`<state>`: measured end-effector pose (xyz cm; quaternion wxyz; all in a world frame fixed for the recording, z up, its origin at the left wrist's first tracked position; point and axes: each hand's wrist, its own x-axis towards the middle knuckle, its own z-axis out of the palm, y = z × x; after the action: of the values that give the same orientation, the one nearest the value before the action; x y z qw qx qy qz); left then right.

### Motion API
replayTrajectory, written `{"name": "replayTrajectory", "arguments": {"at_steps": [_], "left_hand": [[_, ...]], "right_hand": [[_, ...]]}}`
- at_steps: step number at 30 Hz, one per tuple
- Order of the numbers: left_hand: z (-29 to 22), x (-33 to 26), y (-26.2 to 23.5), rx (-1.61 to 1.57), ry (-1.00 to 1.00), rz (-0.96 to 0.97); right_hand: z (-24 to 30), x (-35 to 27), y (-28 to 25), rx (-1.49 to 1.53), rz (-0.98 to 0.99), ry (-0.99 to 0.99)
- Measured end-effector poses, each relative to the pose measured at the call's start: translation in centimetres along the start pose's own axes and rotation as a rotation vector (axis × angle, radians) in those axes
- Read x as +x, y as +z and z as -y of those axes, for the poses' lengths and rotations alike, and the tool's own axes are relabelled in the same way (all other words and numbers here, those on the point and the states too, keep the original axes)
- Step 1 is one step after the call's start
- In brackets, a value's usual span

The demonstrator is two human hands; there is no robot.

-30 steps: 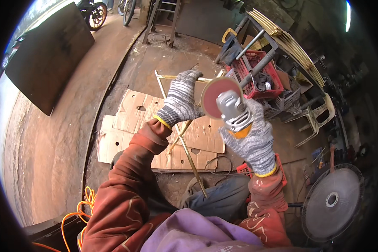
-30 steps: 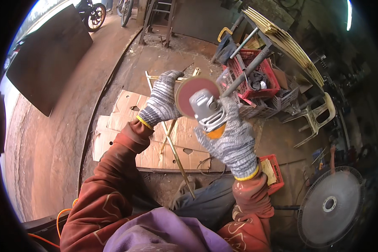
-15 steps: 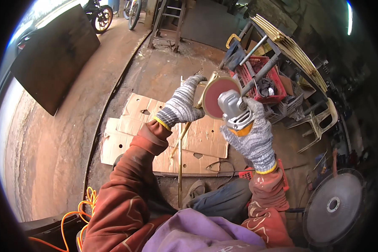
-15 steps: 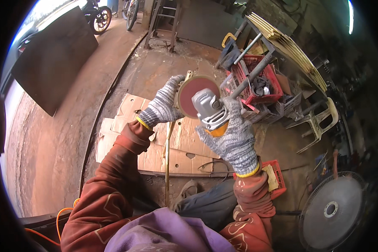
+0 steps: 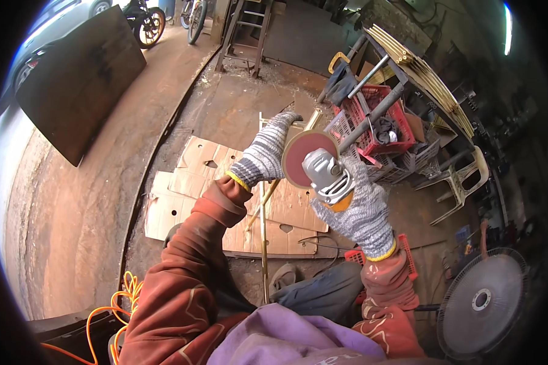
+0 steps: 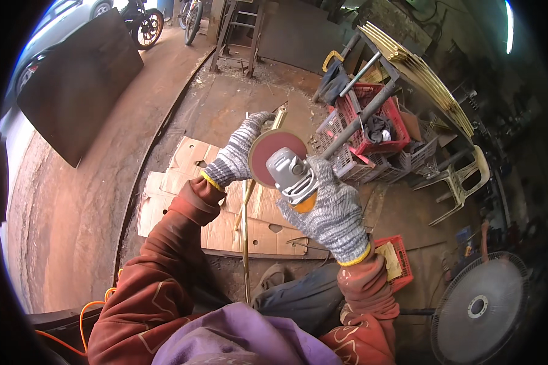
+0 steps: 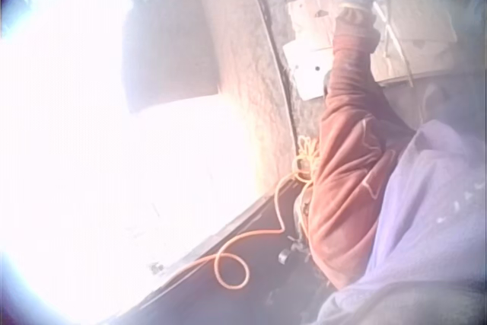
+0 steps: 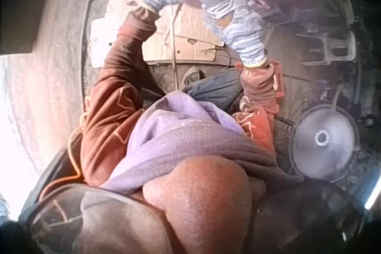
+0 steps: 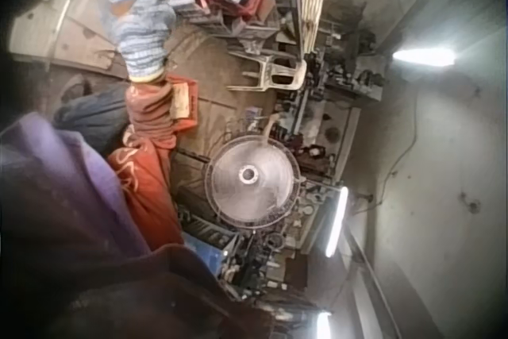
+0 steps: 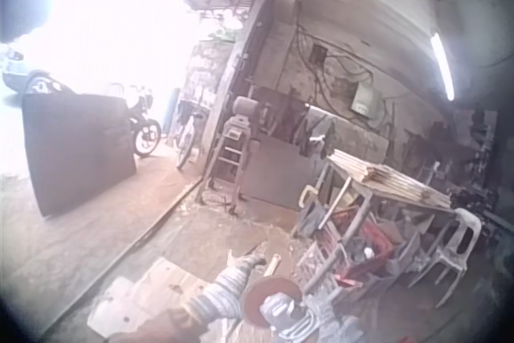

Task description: The person uses a handheld angle grinder to smooth and shape the ends of thin brass rods while holding them against a piece of cardboard on the floor.

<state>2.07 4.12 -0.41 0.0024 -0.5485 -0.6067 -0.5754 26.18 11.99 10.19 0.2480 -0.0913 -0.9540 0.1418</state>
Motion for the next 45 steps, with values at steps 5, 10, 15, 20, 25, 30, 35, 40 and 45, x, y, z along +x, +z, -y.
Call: {"name": "replayTrajectory", "arguments": {"at_steps": [5,10,15,20,25,30,35,40,45], "left_hand": [[0.6,0.5,0.7,0.212,0.062,-0.026],[0.0,0.2,0.2,0.094,0.044,-0.043],[0.5,0.2,0.5,0.098,0.072,-0.037],[-0.4,0.7,0.3,-0.012,-0.122,-0.050],[3.4,2.9,1.0,-0.364,-0.373,0.078],[1.2,3.7,2.1,-0.672,-0.443,0.171],[-1.7,2.1,3.8,-0.525,-0.501,0.210],[-3.0,0.5,5.1,-0.466,-0.528,0.156],[-2.8,-0.3,6.2,-0.485,-0.448,0.176]], "right_hand": [[0.4,0.6,-0.2,-0.044,-0.095,-0.039],[0.0,-0.2,-0.1,-0.137,-0.050,-0.061],[-0.1,1.1,-0.3,-0.047,-0.151,-0.072],[-1.2,-0.9,-2.8,0.222,-0.232,-0.027],[-1.6,-5.4,-3.8,0.150,-0.279,-0.048],[-2.2,-8.4,-5.0,0.188,-0.153,0.166],[-1.9,-8.5,-6.7,0.196,-0.101,0.204],[-1.2,-7.4,-8.1,0.038,-0.008,0.122],[-0.1,-6.2,-8.1,-0.025,0.071,0.162]]}}
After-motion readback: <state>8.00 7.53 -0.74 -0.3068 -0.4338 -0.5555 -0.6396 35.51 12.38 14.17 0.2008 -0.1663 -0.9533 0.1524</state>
